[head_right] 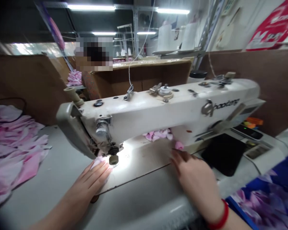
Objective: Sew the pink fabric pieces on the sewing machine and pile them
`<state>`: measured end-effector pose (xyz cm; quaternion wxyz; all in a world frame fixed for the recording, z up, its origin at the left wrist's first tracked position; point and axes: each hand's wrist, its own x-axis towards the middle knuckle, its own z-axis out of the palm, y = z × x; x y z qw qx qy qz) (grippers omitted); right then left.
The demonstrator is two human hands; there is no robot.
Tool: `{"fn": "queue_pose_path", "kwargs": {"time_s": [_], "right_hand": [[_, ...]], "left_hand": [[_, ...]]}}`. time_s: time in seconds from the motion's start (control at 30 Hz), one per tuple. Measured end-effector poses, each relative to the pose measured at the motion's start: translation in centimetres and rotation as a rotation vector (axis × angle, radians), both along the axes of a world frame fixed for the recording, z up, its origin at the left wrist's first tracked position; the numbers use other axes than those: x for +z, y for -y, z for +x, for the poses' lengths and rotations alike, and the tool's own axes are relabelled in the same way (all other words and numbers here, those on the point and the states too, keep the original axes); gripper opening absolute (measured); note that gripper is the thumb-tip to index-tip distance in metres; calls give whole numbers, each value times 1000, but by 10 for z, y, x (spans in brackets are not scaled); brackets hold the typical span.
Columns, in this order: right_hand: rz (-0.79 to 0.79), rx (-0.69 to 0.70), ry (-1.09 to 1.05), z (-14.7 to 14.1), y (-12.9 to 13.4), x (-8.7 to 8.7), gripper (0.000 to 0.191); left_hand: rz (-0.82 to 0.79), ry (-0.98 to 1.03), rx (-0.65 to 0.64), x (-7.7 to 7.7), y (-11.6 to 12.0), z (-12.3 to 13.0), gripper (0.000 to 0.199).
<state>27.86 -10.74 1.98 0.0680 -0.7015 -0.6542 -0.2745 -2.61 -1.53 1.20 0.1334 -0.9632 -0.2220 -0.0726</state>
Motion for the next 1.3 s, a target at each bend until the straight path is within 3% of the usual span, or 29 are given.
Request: {"fn": "queue_pose_path", "kwargs": {"time_s": [0.17, 0.33, 0.4, 0.47, 0.53, 0.63, 0.73, 0.83, 0.97, 1.1, 1.2, 1.3], "right_hand": [[-71, -188, 116, 58, 21, -8, 24], [-169, -254, -85, 58, 4, -1, 29], [-223, -168, -369, 48, -2, 6, 29], [-364, 28, -799, 32, -5, 14, 28], [-557, 234, -1175, 7, -6, 22, 27], [-738, 428, -1425, -36, -8, 31, 26], [-780, 537, -1417, -68, -9, 37, 25], [-712, 546, -1313, -80, -8, 40, 25], [-597, 498, -1227, -81, -6, 38, 27], [-549, 480, -1217, -92, -4, 30, 27], [-526, 479, -1250, -101, -3, 22, 25], [-476, 498, -1191, -98, -7, 16, 26]], "left_hand": [[18, -4, 7, -5, -2, -1, 54], [17, 29, -14, 4, 1, 1, 53], [-15, 116, -22, 15, 10, 4, 48], [-120, 283, 7, 29, 24, 12, 39], [-349, 460, 95, 43, 39, 23, 32], [-808, 643, 227, 57, 54, 39, 29], [-1142, 793, 353, 59, 56, 42, 23], [-1263, 984, 453, 55, 53, 31, 22], [-1269, 1192, 552, 50, 52, 18, 23], [-1238, 1274, 594, 46, 56, 23, 23], [-1179, 1255, 602, 43, 59, 27, 22], [-1035, 1075, 532, 41, 55, 23, 22]]}}
